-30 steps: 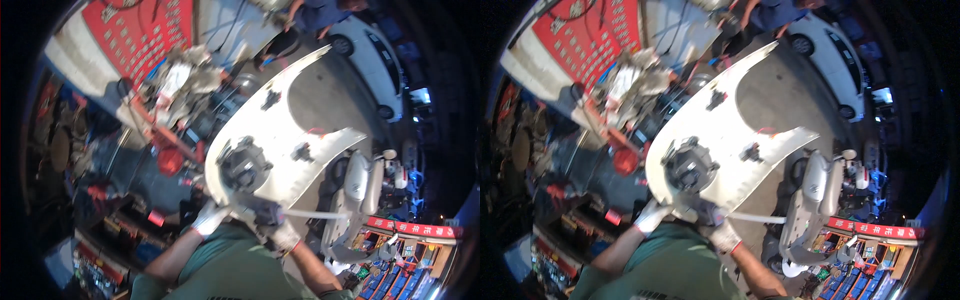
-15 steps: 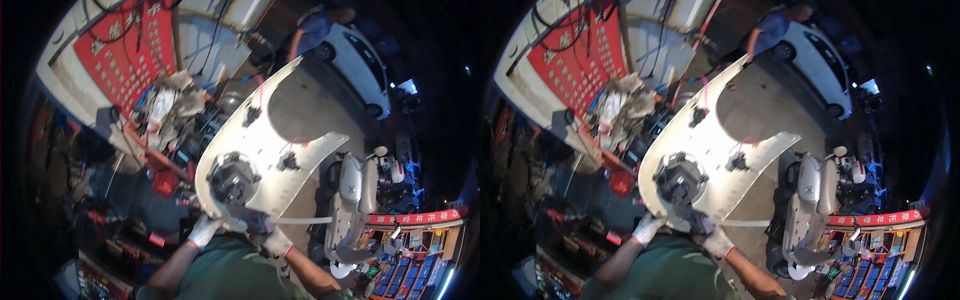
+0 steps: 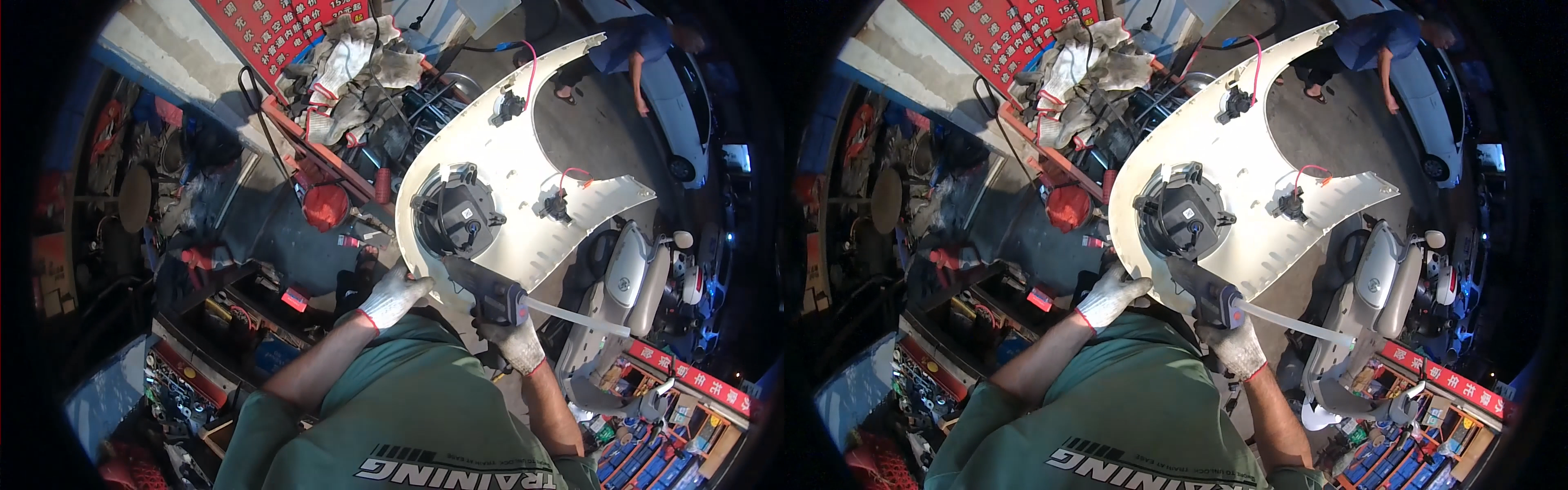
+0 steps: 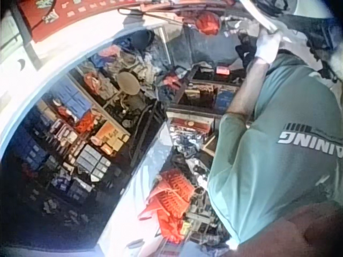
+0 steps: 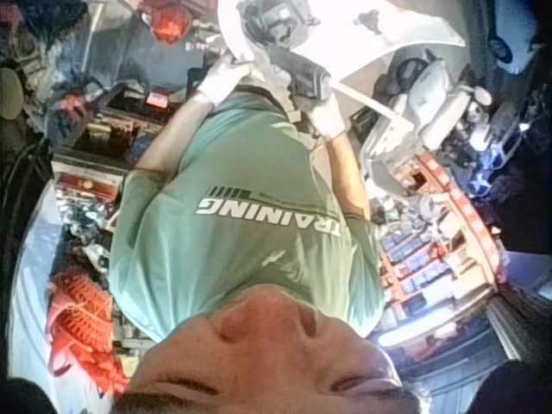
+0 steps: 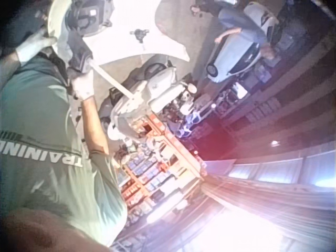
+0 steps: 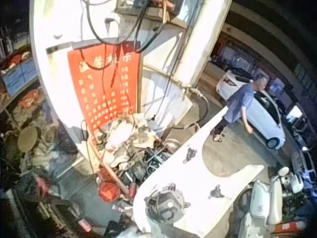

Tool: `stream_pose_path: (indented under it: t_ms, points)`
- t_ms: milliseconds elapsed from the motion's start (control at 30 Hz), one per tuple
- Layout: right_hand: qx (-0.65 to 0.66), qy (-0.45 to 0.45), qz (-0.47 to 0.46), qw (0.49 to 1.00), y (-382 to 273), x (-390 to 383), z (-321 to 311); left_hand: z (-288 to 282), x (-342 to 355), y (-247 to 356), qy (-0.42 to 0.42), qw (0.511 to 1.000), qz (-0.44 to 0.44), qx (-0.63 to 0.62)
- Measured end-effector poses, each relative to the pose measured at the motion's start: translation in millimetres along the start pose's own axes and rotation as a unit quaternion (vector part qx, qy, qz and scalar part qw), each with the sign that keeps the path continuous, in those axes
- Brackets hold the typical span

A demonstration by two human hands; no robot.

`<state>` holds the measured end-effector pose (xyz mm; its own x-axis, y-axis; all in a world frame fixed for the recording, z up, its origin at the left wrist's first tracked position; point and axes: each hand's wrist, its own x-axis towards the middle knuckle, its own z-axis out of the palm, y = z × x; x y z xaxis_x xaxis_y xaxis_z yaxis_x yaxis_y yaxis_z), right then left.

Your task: The person aligns a headlight component onto a scooter fairing by hand and secures it by applying glue around its edges using a hot glue gun.

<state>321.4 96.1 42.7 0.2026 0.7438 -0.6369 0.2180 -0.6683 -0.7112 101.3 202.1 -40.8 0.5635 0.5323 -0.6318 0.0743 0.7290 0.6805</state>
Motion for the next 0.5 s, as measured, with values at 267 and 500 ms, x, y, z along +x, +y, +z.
stream_pose_path:
  t_ms: [267,500]
  points:
    - [0.010,-0.013,-0.003,1.000,-5.7,5.4,-1.5,2.2,1.5,-3.1,0.017,1.000,0.003,-0.012]
    - [-0.016,-0.019,-0.004,1.000,-8.7,10.5,0.3,-0.9,9.2,-15.9,0.016,1.000,-0.004,-0.009]
